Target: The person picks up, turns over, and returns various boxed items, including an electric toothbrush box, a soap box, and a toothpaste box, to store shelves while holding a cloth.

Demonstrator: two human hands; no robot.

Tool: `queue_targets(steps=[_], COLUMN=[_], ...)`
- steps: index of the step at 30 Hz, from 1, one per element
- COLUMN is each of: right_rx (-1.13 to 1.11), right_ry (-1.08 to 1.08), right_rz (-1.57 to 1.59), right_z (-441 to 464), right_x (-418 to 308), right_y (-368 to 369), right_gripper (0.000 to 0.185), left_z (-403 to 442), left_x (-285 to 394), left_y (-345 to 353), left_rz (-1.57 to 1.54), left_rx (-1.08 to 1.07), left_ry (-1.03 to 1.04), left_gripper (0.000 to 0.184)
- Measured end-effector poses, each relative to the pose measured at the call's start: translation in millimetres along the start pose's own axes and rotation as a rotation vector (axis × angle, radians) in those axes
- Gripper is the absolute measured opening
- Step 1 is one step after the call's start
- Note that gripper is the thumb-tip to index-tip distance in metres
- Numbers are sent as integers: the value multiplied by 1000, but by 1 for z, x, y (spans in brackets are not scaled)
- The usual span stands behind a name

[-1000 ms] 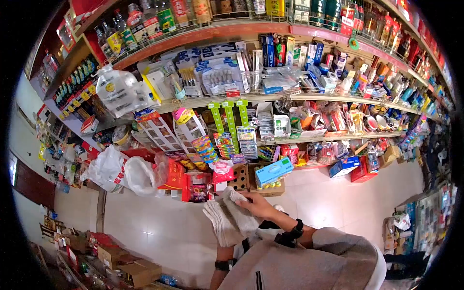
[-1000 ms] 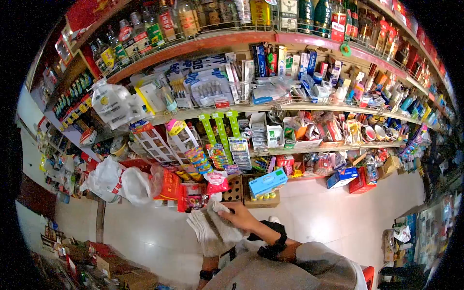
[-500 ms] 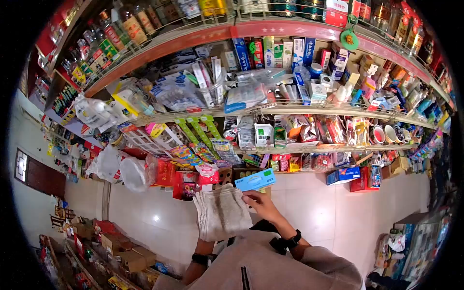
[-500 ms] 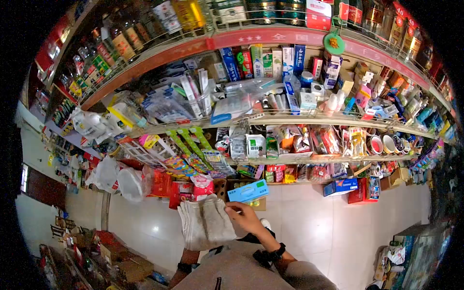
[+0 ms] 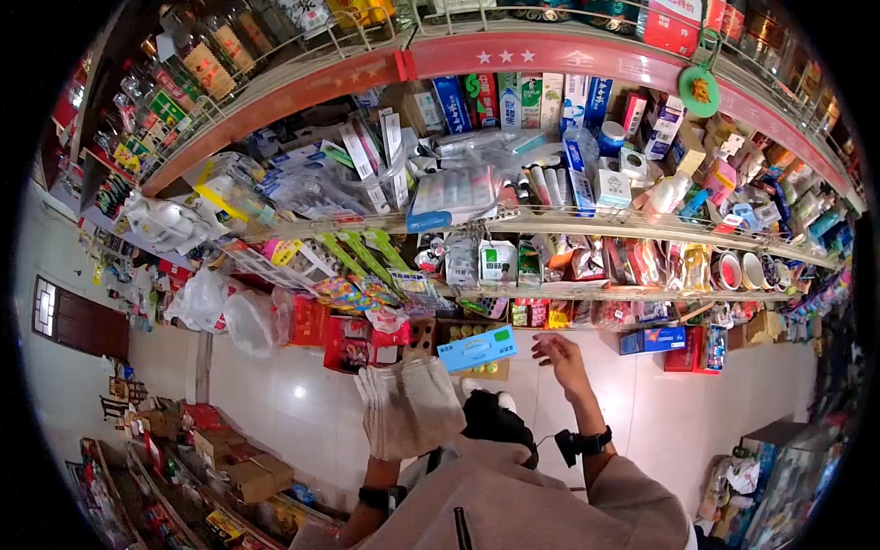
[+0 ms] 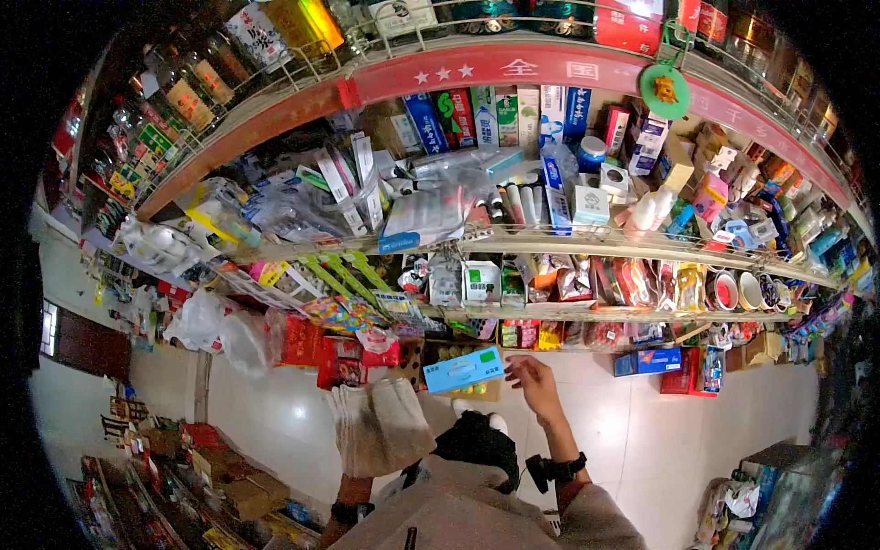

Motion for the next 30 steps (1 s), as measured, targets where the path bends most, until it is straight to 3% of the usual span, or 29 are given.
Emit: queue_targets(steps=[4,8,9,10,14,18,20,22,27,28,30], right_rx=[41,37,46,55,30,-131,-142,-59,-44,-52,-169], right_ry=[-54,-337,-250,-334,-438,-564,-435,-446,-273,-282,-610], right_rz=[-4,-183,-187,-341,-472,-687,-854,-924,-1448,-1438,-1069], right_z=[24,67,76,77,138,213,273,323,424,428,420], right_x=[-37,-99,-115,-155,-223,-284,-295,-313,-327,-325,-328], right_y=[-2,5,10,23,44,94,103,110,145,148,164], right_gripper=[24,25,26,27,25,27,28,30,47,47,52], left_z=[45,62,64,66,65,50,44,38,35,35,37], left_x=[38,55,55,55,45,32,26,21,18,18,21], left_y=[-5,-22,-25,-29,-48,-64,-67,-66,-61,-57,-52], left_rz=[294,488,523,557,682,784,830,870,937,947,970], left_rx=[43,102,117,134,207,293,336,371,480,496,529], left_ry=[179,276,294,310,336,301,281,267,238,232,222], left_gripper=[69,69,69,69,70,70,70,70,71,71,71])
Point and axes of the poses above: each hand's wrist, its own z-axis towards the middle knuckle, its own y-axis out of the palm, x = y × z, the point moved 10 cm from there along z, towards the middle knuckle, and after that the axes turned 11 degrees about -x, right-handed, at the moved point
